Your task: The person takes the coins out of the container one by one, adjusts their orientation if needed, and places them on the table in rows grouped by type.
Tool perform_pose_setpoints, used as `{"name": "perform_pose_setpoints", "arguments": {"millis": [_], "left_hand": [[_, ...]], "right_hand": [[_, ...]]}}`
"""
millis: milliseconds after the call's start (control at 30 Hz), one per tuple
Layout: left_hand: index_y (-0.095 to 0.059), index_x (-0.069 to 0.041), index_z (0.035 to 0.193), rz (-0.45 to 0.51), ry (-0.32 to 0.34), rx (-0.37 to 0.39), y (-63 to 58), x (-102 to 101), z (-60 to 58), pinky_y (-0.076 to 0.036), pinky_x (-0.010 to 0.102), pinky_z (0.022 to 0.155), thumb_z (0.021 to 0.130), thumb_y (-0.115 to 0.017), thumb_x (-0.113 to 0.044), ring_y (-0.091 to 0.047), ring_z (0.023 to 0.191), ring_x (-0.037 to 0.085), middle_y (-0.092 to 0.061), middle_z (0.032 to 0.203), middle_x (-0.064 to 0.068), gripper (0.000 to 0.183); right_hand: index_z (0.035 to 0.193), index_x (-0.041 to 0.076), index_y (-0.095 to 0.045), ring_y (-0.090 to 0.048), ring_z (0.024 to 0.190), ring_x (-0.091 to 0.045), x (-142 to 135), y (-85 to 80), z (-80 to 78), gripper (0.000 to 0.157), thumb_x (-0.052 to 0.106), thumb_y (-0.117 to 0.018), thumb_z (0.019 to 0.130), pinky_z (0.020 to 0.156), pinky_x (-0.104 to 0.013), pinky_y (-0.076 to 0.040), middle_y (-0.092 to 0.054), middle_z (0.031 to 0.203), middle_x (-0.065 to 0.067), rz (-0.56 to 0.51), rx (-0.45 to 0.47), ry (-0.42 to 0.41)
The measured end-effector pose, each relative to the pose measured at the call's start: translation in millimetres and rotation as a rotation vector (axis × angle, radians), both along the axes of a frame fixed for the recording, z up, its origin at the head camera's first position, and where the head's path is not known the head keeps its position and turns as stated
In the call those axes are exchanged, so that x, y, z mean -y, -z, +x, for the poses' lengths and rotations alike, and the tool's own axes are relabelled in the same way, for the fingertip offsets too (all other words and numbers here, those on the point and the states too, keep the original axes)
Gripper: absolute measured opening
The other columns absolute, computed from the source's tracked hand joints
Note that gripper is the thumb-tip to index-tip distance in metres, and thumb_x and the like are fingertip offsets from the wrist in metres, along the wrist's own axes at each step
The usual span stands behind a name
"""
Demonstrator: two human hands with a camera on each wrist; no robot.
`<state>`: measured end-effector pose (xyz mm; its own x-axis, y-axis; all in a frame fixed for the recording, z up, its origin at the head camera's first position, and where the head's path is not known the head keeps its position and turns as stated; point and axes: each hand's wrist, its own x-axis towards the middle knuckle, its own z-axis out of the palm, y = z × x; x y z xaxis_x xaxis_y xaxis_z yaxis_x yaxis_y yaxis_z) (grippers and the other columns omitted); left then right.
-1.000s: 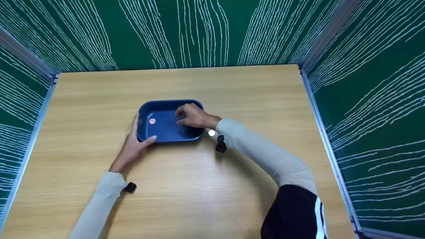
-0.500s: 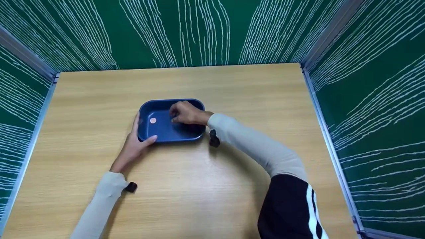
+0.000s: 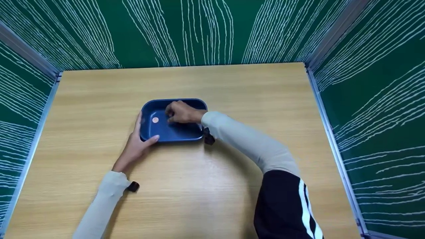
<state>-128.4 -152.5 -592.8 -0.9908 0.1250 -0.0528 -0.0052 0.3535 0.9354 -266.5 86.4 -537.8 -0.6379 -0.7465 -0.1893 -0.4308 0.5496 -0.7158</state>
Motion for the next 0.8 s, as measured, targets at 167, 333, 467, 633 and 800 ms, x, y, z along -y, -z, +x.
{"name": "perform_pose_setpoints", "arguments": {"millis": [167, 333, 467, 633, 800], "left_hand": [[0.000, -0.036, 0.179, 0.002, -0.001, 0.005, -0.6, -1.2, 0.0, -0.032, 0.056, 0.129, 0.094, -0.086, -0.053, -0.037, 0.160, 0.034, -0.023, 0.182, 0.010, 0.121], [0.001, -0.036, 0.178, 0.007, 0.003, 0.000, -0.5, -1.1, -0.9, -0.031, 0.056, 0.130, 0.095, -0.086, -0.051, -0.034, 0.162, 0.034, -0.020, 0.183, 0.008, 0.121], [0.001, -0.037, 0.178, 0.010, 0.003, -0.002, -0.1, -1.1, -1.5, -0.031, 0.056, 0.130, 0.095, -0.085, -0.051, -0.034, 0.162, 0.034, -0.018, 0.184, 0.007, 0.121], [0.002, -0.038, 0.178, 0.015, 0.008, 0.002, 0.8, -0.3, -0.6, -0.031, 0.054, 0.130, 0.095, -0.085, -0.054, -0.033, 0.162, 0.031, -0.016, 0.184, 0.005, 0.121], [0.002, -0.037, 0.178, 0.021, 0.012, 0.004, 0.1, 0.5, 0.2, -0.029, 0.053, 0.131, 0.095, -0.084, -0.054, -0.031, 0.163, 0.030, -0.015, 0.184, 0.005, 0.121]], "right_hand": [[0.133, -0.004, -0.075, -0.073, 0.097, -0.022, 7.1, 5.4, -2.7, 0.035, 0.010, -0.080, 0.101, 0.087, -0.036, -0.061, -0.078, 0.111, -0.015, 0.000, -0.031, -0.019], [0.134, -0.005, -0.074, -0.074, 0.096, -0.023, 14.6, 5.7, -3.4, 0.035, 0.009, -0.078, 0.102, 0.088, -0.038, -0.062, -0.079, 0.111, -0.016, 0.020, -0.057, -0.026], [0.133, -0.005, -0.075, -0.075, 0.097, -0.024, 19.8, 6.5, -3.3, 0.035, 0.009, -0.078, 0.101, 0.088, -0.040, -0.062, -0.080, 0.111, -0.016, 0.028, -0.090, -0.041], [0.131, -0.004, -0.076, -0.073, 0.094, -0.025, 27.6, 9.8, -1.5, 0.033, 0.011, -0.077, 0.102, 0.087, -0.041, -0.062, -0.079, 0.111, -0.016, 0.045, -0.142, -0.048], [0.131, -0.001, -0.077, -0.072, 0.092, -0.024, 35.0, 12.1, 1.3, 0.032, 0.013, -0.078, 0.102, 0.084, -0.041, -0.061, -0.079, 0.109, -0.014, 0.054, -0.161, -0.033]]}}
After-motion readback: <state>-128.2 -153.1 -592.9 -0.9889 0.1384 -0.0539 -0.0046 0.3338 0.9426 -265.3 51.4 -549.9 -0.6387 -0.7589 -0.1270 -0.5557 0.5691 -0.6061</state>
